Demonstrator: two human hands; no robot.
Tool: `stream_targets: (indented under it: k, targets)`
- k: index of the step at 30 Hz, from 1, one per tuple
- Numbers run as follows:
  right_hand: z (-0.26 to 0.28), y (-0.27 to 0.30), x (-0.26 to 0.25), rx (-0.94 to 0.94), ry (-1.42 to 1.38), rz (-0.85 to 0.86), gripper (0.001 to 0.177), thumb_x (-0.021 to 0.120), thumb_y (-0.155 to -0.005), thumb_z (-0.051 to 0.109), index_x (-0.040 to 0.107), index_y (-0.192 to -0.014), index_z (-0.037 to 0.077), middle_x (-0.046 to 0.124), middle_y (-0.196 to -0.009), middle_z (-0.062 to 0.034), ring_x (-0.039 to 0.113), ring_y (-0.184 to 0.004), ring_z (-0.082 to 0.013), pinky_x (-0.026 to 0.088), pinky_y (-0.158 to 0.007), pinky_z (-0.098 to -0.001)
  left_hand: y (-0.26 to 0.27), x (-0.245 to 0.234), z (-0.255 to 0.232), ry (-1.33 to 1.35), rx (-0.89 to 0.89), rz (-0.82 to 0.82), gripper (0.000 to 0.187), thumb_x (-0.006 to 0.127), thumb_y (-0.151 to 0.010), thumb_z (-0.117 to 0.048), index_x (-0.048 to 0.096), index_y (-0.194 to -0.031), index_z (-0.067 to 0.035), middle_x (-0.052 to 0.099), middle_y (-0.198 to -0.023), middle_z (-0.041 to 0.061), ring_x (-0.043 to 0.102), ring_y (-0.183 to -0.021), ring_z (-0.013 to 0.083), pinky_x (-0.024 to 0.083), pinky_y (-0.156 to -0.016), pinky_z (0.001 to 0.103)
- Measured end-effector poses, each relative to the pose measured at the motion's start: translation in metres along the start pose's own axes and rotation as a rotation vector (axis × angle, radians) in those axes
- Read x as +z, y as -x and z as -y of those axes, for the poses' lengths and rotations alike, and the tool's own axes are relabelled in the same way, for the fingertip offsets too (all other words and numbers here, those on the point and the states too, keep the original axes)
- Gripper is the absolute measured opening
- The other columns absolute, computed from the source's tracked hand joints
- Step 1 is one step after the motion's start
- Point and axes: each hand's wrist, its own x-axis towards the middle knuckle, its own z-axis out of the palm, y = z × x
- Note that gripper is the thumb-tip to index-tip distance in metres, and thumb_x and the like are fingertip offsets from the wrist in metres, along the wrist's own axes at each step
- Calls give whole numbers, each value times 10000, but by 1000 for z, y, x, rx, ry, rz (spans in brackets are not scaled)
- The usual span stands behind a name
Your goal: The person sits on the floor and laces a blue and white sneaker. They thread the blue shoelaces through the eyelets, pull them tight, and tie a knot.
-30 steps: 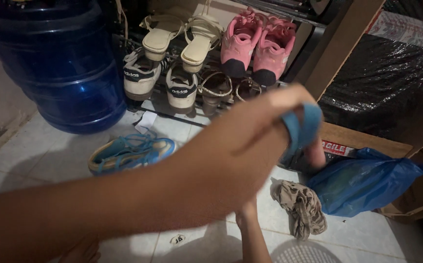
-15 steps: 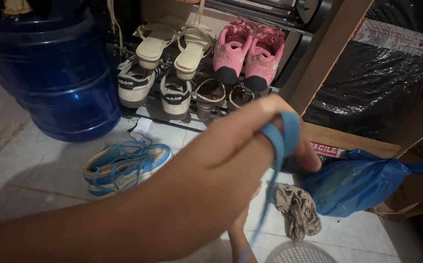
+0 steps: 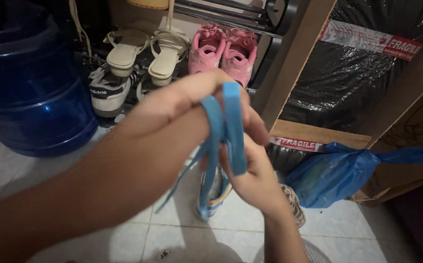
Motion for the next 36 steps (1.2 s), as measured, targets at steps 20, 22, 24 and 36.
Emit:
stream_targets:
  k: [20, 22, 24, 36]
  targets:
    - [28, -26, 10, 37, 409, -43, 200, 598, -1034, 154, 640, -1179, 23, 646, -992, -38, 551, -942, -109, 492, -841, -271, 26, -23, -11, -134, 291, -25, 183, 394, -1154, -177, 496, -1159, -25, 646, -1176, 157, 686, -1139, 256, 588, -1061, 422]
    - [18, -18, 6, 103, 484, 22, 263, 672, -1016, 155, 638, -1251, 41, 624, -961, -82, 563, -919, -150, 506, -806, -306, 29, -27, -15, -132, 246, -127, 219, 361, -1076, -192, 509, -1095, -31, 655, -1103, 145, 729, -1069, 249, 645, -987, 415]
    - [2, -11, 3, 85, 494, 87, 275, 680, -1004, 141, 642, -1259, 48, 654, -997, -88, 603, -954, -166, 511, -837, -324, 30, -35, -24, -176, 287, -160, 209, 388, -1142, -166, 506, -1127, 5, 559, -1105, 142, 716, -1057, 263, 617, -982, 402]
    - [-198, 18, -27, 513, 1028, -226, 498, 687, -917, 252, 479, -1361, 164, 582, -1273, -197, 612, -1147, -367, 529, -904, -501, 37, -56, -27, 31, 313, -218, 171, 374, -1151, -95, 510, -1128, 6, 470, -826, 46, 462, -701, 144, 433, -734, 304]
